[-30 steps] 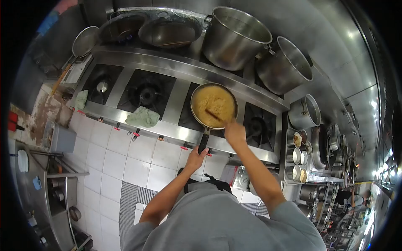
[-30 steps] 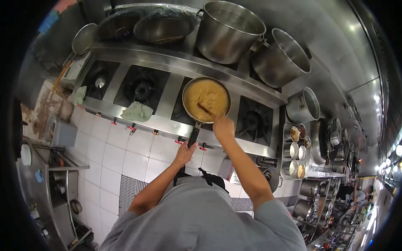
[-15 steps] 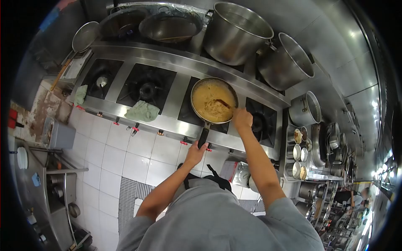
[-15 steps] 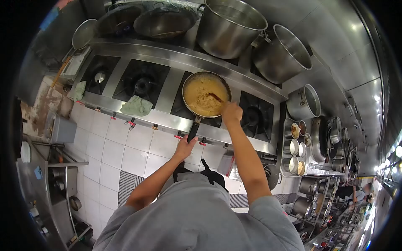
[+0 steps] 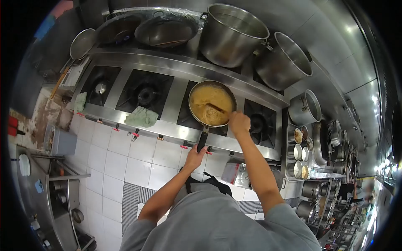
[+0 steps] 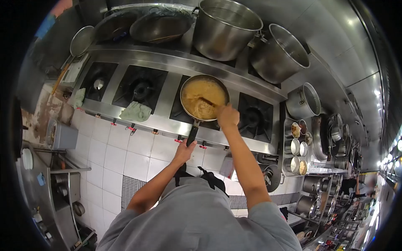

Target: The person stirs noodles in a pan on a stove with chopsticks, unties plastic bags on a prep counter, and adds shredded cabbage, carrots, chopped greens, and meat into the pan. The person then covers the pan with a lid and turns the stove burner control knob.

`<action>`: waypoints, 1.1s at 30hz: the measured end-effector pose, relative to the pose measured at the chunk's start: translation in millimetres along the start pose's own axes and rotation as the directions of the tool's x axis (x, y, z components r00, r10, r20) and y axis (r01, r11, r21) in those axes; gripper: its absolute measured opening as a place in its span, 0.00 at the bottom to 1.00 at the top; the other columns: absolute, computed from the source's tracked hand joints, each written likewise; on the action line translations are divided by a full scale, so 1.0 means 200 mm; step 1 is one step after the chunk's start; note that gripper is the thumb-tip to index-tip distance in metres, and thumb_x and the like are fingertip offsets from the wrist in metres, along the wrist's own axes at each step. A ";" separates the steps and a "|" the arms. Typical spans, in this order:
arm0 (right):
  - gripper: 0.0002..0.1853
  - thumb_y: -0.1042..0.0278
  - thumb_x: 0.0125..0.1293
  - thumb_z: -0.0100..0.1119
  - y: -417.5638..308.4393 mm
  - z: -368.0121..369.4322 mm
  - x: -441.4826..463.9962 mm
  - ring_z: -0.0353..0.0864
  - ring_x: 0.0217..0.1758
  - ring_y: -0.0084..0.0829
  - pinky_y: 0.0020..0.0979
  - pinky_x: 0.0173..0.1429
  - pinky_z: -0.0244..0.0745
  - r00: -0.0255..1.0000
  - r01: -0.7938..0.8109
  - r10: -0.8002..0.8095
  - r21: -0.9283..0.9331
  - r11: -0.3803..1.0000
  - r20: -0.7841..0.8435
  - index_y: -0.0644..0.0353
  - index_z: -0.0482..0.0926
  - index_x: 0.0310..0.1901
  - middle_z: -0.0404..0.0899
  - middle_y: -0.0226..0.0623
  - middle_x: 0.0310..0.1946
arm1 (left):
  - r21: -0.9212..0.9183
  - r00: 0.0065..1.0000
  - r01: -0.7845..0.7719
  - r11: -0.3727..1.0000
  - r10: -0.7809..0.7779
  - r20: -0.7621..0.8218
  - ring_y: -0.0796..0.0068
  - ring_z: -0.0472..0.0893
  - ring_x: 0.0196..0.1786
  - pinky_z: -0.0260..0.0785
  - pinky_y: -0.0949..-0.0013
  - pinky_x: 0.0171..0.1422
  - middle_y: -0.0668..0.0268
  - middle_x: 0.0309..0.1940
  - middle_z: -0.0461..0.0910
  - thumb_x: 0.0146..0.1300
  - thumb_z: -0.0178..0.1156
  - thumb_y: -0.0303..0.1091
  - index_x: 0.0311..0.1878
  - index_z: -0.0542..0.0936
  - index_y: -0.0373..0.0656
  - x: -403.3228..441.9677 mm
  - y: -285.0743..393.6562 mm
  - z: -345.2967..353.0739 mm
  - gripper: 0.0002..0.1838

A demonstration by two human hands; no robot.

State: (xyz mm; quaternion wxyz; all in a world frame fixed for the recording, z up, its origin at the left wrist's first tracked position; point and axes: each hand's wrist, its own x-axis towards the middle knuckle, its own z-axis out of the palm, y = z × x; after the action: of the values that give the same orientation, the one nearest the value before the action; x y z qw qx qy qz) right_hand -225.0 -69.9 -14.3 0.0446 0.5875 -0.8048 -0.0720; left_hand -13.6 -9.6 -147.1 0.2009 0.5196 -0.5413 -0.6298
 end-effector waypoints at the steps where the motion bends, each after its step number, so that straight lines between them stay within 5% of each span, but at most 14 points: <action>1: 0.12 0.65 0.64 0.50 0.05 0.01 -0.01 0.85 0.37 0.47 0.42 0.39 0.80 1.000 -0.001 0.001 -0.001 1.000 0.004 0.56 0.84 0.36 0.80 0.47 0.38 | -0.007 1.000 0.020 1.000 -0.020 0.008 0.54 0.82 0.40 0.72 0.60 0.47 0.51 0.35 0.82 0.63 0.59 0.54 0.50 0.77 0.38 0.00 -0.01 0.00 0.26; 7: 0.14 0.64 0.67 0.47 0.05 -0.04 -0.28 0.84 0.35 0.46 0.41 0.38 0.80 0.987 0.130 -0.128 -0.014 0.991 0.098 0.47 0.83 0.47 0.76 0.45 0.42 | -0.060 1.000 0.012 0.998 -0.012 -0.008 0.58 0.81 0.37 0.71 0.60 0.43 0.54 0.32 0.81 0.63 0.59 0.53 0.49 0.77 0.38 -0.03 0.00 0.00 0.26; 11: 0.14 0.63 0.66 0.48 0.23 -0.06 -0.23 0.84 0.34 0.45 0.41 0.37 0.80 0.994 -0.022 0.026 -0.043 0.999 0.108 0.45 0.83 0.47 0.77 0.46 0.41 | -0.043 1.000 -0.008 0.999 0.008 -0.018 0.58 0.81 0.37 0.71 0.60 0.43 0.53 0.32 0.81 0.63 0.59 0.53 0.49 0.77 0.37 -0.05 -0.01 0.01 0.26; 14: 0.14 0.64 0.65 0.49 0.21 -0.10 -0.30 0.84 0.33 0.44 0.41 0.37 0.80 0.994 0.036 -0.029 -0.062 0.997 0.101 0.46 0.84 0.45 0.77 0.46 0.41 | -0.036 1.000 -0.005 0.999 0.005 -0.017 0.57 0.81 0.37 0.71 0.60 0.44 0.53 0.32 0.81 0.63 0.59 0.53 0.49 0.77 0.37 -0.02 -0.01 0.01 0.26; 16: 0.12 0.64 0.65 0.48 0.16 -0.12 -0.35 0.84 0.32 0.44 0.42 0.36 0.80 0.995 0.086 -0.083 -0.039 0.996 0.061 0.48 0.84 0.41 0.77 0.47 0.40 | -0.097 0.998 -0.045 0.994 0.040 -0.051 0.82 0.67 0.21 0.60 0.72 0.25 0.73 0.19 0.70 0.65 0.60 0.46 0.43 0.77 0.40 -0.02 -0.01 0.02 0.17; 22: 0.14 0.64 0.65 0.50 0.23 -0.02 -0.17 0.85 0.33 0.43 0.39 0.36 0.81 0.993 -0.107 0.110 -0.055 0.993 0.041 0.44 0.85 0.46 0.78 0.44 0.39 | -0.052 0.995 -0.080 0.995 0.076 -0.058 0.83 0.67 0.19 0.59 0.72 0.23 0.74 0.18 0.69 0.65 0.60 0.47 0.43 0.77 0.41 -0.02 -0.01 0.01 0.17; 26: 0.12 0.64 0.63 0.53 0.07 -0.07 -0.29 0.85 0.33 0.43 0.39 0.36 0.81 0.997 0.075 -0.075 0.033 0.997 0.007 0.44 0.85 0.43 0.78 0.43 0.38 | -0.105 0.998 -0.047 0.993 0.042 -0.051 0.83 0.67 0.19 0.59 0.72 0.22 0.74 0.18 0.69 0.65 0.60 0.47 0.43 0.77 0.41 -0.02 -0.01 0.03 0.17; 33: 0.11 0.64 0.63 0.52 0.20 -0.16 -0.27 0.85 0.33 0.44 0.40 0.36 0.81 0.994 0.080 -0.075 -0.062 0.995 0.077 0.52 0.85 0.39 0.80 0.44 0.37 | -0.106 0.995 -0.075 0.992 0.069 -0.066 0.84 0.65 0.16 0.56 0.74 0.18 0.75 0.17 0.67 0.64 0.61 0.49 0.38 0.74 0.45 0.00 -0.05 0.03 0.16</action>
State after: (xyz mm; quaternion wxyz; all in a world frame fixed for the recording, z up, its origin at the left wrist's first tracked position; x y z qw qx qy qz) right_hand -241.3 -8.2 25.0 0.0309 0.6135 -0.7797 -0.1216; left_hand -15.5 -3.5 -155.9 0.2680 0.5073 -0.5184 -0.6341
